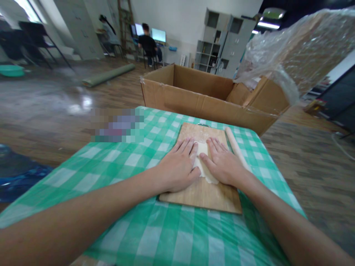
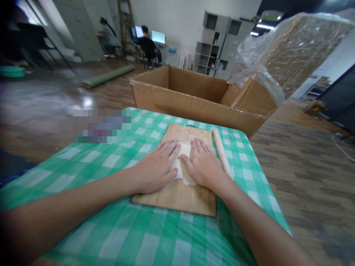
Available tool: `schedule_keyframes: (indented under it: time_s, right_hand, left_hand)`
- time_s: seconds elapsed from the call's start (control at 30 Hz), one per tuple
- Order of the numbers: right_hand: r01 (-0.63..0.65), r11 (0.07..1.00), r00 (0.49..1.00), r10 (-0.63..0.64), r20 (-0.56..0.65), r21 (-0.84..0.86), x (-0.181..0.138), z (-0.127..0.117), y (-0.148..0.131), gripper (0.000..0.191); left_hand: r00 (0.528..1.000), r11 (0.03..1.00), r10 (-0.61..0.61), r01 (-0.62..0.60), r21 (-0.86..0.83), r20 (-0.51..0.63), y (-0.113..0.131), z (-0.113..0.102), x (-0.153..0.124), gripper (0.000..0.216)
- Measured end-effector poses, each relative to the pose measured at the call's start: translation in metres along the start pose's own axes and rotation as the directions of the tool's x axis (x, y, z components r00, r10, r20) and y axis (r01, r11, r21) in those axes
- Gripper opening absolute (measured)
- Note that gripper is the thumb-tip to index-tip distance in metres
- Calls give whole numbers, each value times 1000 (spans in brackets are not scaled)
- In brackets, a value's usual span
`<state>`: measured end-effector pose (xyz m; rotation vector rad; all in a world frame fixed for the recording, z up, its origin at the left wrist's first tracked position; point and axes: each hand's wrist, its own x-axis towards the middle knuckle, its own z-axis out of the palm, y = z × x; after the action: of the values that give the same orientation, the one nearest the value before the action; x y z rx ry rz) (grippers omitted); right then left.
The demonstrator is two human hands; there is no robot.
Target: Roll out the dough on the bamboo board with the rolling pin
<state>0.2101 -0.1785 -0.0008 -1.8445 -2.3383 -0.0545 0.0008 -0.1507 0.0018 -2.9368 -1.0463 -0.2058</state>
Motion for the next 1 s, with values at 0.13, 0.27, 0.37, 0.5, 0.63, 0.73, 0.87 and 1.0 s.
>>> schedule_keyframes:
  time_s: [0.13, 0.27, 0.37, 0.5, 0.63, 0.73, 0.87, 1.0]
  right_hand:
    - [-78, 992, 996, 75, -43, -94, -1, -2, -4, 88]
    - [-162, 974, 987, 155, -52, -161, -8, -8, -16, 84]
    - [-179, 974, 983, 169, -75, -140, -11, -9, -18, 76]
    - [78, 997, 996, -79, -39, -26, -7, -8, -12, 64]
    - [139, 988, 990, -139, -2, 61, -2, -8, -7, 68]
    - [48, 999, 999, -48, 12, 11, -1, -6, -7, 79]
    - [-16, 1000, 1000, 16, 26, -8, -4, -6, -7, 83]
    - [180, 982, 981, -184, 64, 63, -7, -10, -12, 73]
  left_hand:
    - [1000, 1000, 4, -4, -1, -12, 1, -1, -1, 74]
    - [999, 1000, 5, -5, -11, -31, 0, 0, -2, 75]
    - [998, 1000, 0, -1, -14, -59, 0, 1, -2, 76]
    - [997, 1000, -2, 1, -25, -76, 0, 1, -2, 75]
    - [998, 999, -18, 15, -42, -66, -1, 1, -1, 74]
    - [999, 998, -29, 26, -62, -43, -5, 1, 2, 74]
    - [999, 997, -53, 53, -57, 6, -14, -1, 10, 71]
    - [1000, 1000, -11, 11, -15, 19, -16, -2, 13, 66]
